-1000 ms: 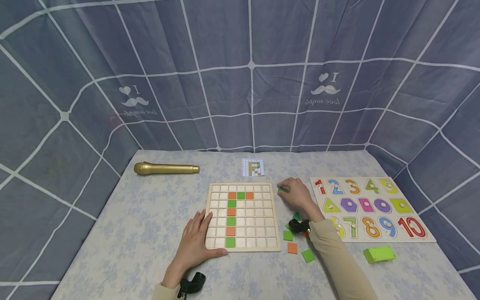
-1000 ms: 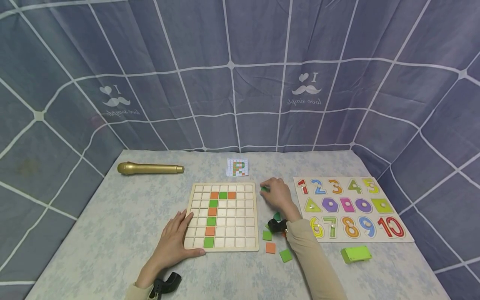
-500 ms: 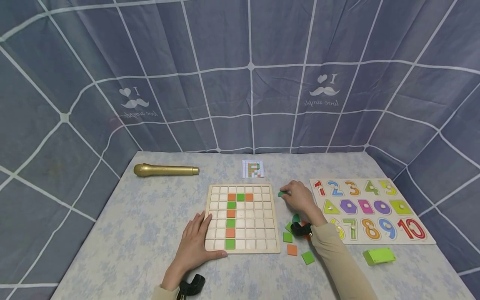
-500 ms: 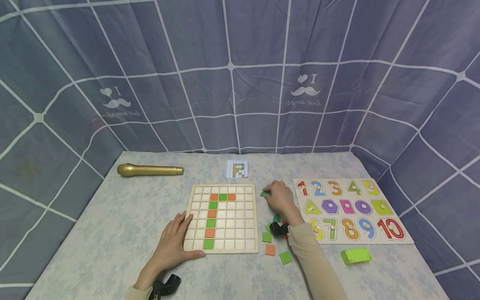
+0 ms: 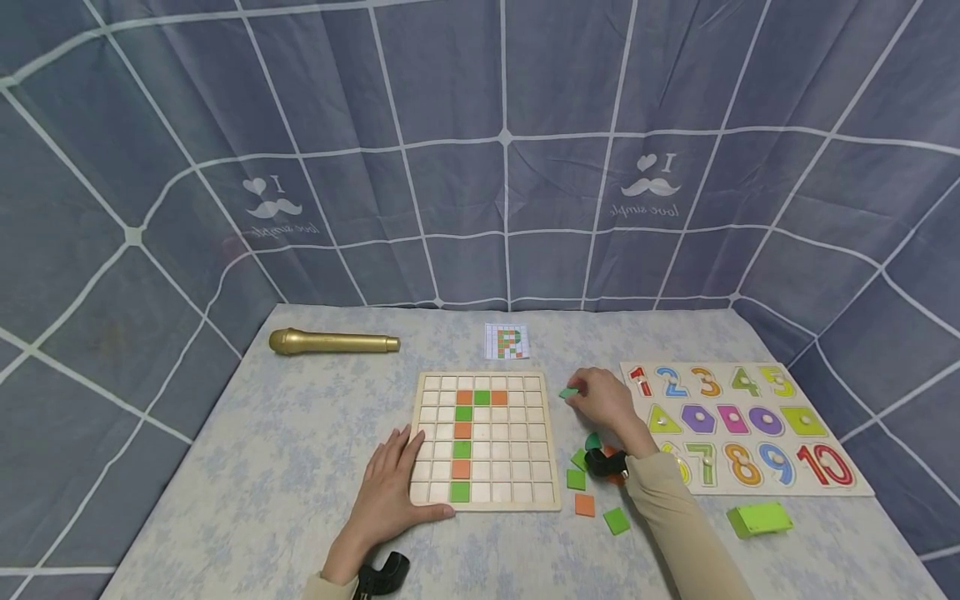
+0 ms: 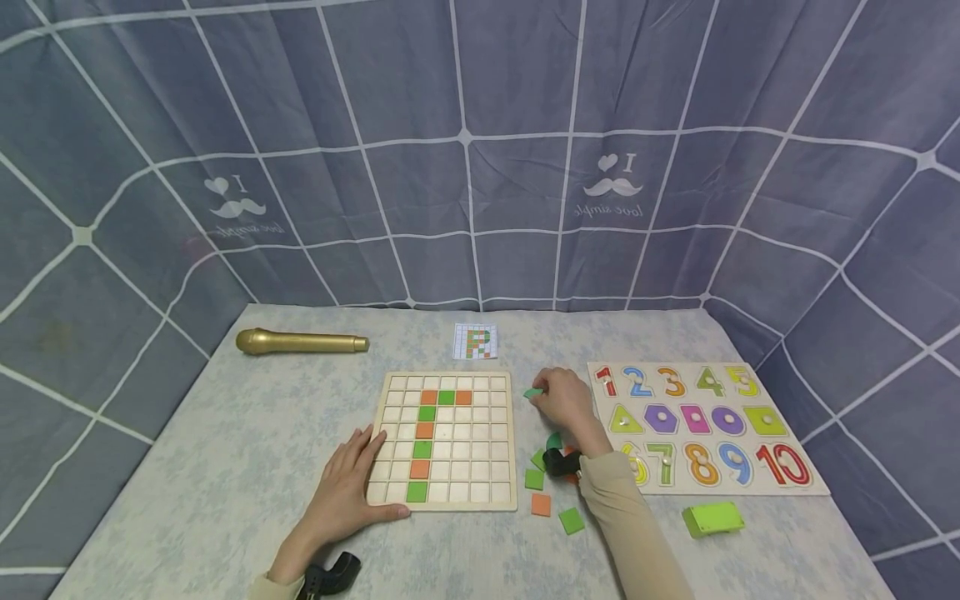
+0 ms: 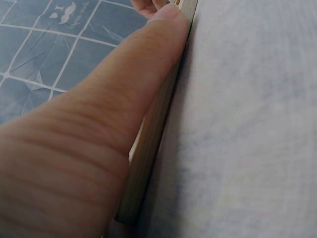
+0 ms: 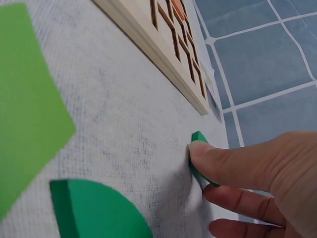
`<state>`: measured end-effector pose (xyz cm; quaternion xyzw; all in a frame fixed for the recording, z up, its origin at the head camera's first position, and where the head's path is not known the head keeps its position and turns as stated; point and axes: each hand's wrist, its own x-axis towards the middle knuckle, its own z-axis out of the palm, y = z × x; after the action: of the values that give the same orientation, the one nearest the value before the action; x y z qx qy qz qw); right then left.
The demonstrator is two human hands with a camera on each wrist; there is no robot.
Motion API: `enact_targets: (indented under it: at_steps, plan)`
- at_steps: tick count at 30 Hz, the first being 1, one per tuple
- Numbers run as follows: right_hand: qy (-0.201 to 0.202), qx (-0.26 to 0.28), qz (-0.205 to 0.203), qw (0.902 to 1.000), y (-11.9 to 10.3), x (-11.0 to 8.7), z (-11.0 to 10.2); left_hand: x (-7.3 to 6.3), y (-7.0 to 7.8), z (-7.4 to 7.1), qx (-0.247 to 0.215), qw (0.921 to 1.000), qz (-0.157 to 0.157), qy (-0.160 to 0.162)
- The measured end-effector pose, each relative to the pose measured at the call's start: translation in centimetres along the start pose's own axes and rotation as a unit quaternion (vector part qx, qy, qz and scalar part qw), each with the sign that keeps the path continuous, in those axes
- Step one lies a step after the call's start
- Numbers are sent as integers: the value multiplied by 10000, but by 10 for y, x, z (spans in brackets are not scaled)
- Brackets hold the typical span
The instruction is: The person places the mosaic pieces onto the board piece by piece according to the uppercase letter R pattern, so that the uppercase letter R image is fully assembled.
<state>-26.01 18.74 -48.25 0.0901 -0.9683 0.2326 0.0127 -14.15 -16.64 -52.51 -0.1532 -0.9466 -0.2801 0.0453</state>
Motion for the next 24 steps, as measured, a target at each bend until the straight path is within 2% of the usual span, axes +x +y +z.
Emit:
enact_targets:
  at_steps: [6, 14, 17, 21, 24]
  plan:
    - [-48, 214, 383, 9990, 3, -2, -3, 0, 0, 0, 17, 10000, -42, -30]
    - [305, 814, 415, 9953, 0, -4, 2, 0, 2, -1, -3, 9999, -107, -73]
    - [413, 1146, 283, 9922, -6, -4, 7, -1, 2, -2, -9, 9997, -167, -150]
    - [588, 1548, -200, 9860, -19, -4, 14, 0, 2, -3, -8, 9997, -181, -166]
    - [568, 1826, -505, 9803, -30, -3, 17, 1, 2, -3, -5, 9997, -187, -171]
